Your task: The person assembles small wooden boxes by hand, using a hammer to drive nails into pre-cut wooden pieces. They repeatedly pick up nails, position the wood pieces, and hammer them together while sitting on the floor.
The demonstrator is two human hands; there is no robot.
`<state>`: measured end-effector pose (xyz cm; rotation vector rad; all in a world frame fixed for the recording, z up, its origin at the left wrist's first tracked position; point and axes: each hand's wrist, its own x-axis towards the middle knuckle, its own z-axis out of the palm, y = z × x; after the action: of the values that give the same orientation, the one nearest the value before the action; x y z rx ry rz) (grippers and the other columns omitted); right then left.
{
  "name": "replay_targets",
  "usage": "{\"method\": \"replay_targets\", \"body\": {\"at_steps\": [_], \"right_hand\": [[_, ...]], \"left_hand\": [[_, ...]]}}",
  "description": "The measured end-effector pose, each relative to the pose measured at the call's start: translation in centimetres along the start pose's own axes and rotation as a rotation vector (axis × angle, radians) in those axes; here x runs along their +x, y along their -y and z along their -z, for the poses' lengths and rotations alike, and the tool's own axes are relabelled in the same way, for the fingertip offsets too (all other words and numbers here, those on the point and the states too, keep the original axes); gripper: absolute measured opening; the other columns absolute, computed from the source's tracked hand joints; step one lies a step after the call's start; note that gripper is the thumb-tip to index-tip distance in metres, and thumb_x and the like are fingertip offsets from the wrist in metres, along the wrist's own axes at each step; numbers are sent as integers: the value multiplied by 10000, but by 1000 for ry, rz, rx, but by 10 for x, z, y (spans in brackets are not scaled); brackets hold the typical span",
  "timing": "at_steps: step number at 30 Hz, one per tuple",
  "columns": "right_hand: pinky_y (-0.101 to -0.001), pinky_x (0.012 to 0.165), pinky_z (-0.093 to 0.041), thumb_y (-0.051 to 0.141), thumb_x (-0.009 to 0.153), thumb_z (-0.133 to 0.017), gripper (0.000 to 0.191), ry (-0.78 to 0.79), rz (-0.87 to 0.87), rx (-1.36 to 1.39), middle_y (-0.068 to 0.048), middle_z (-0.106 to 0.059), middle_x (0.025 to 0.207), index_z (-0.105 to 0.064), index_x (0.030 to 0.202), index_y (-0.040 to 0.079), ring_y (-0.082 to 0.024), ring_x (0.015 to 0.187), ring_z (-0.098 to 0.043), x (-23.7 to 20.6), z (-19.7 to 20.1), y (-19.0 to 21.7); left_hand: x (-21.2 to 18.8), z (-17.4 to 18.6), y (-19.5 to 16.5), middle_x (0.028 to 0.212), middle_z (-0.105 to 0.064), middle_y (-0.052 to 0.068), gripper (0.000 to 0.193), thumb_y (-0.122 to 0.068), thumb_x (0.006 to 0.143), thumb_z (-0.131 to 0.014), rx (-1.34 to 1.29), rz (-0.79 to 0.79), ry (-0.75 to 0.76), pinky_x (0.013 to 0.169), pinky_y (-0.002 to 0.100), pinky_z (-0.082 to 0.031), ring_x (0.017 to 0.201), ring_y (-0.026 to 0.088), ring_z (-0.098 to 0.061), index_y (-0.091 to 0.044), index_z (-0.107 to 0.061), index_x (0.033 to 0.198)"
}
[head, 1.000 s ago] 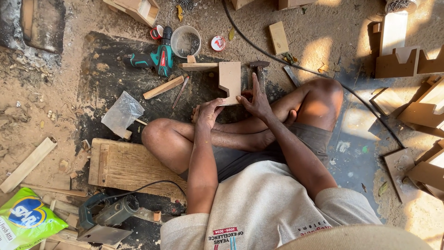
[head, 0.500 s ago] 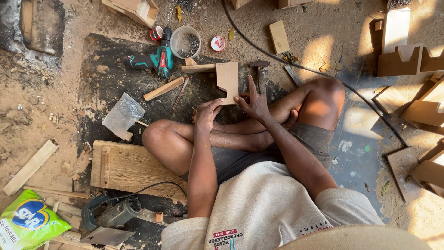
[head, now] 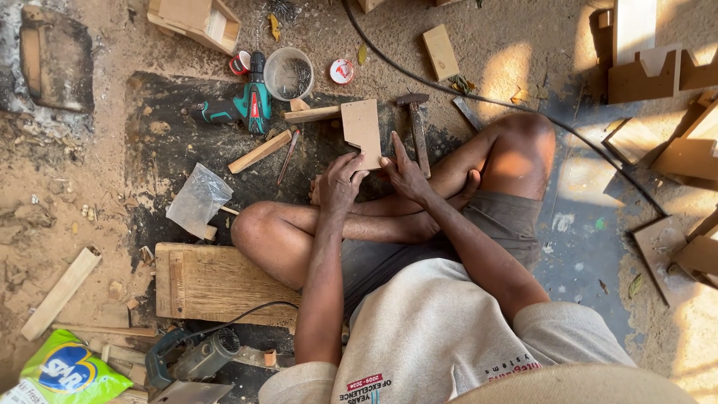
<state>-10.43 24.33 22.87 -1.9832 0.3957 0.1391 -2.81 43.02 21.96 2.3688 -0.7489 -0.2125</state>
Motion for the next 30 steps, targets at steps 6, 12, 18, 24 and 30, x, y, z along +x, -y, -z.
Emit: {"method": "replay_targets", "body": {"at_steps": [6, 12, 18, 24, 30], "right_hand": [[-461, 1085, -485, 183, 1096, -508, 778, 5, 105, 149, -241, -593, 1437, 26, 1654, 94, -375, 1291, -636, -14, -7, -10], [-459, 1088, -483, 107, 1086, -525, 758, 51, 151, 130, -211, -643, 1414, -41, 1669, 112, -364, 1331, -611, -10, -5, -11], [-444, 1033, -523, 139, 1031, -628, 474, -8, 227, 44, -200, -650, 1372, -467, 1465, 35, -363, 1250, -637, -7, -9, -18], [-412, 961, -569, 121, 1000, -659, 289, -69, 209, 43, -170, -691, 1270, -668, 1260, -5, -330, 1141, -690, -2, -13, -18], [-407, 931, -580, 88, 984, -662, 283, -90, 226, 19, -170, -694, 1270, -677, 1254, 4, -332, 1114, -699, 1, -13, -21]], "left_hand": [[-1, -3, 15, 1204, -755, 75, 318, -202, 883, -821, 138, -176, 35, 867, 382, -635, 1040, 252, -748, -182, -765, 1195], [6, 10, 9, 1175, -755, 86, 347, -196, 878, -811, 215, -260, 66, 836, 394, -634, 1005, 269, -747, -152, -761, 1218], [8, 10, 7, 1170, -752, 90, 306, -169, 909, -784, 219, -309, 61, 808, 368, -648, 1003, 260, -753, -128, -756, 1211], [11, 0, 18, 1119, -770, 87, 224, -177, 937, -767, 255, -367, 37, 766, 367, -654, 959, 248, -764, -120, -775, 1153], [13, -3, 22, 1106, -772, 88, 164, -175, 960, -756, 281, -406, 19, 763, 361, -659, 963, 244, -767, -120, -776, 1113]]}}
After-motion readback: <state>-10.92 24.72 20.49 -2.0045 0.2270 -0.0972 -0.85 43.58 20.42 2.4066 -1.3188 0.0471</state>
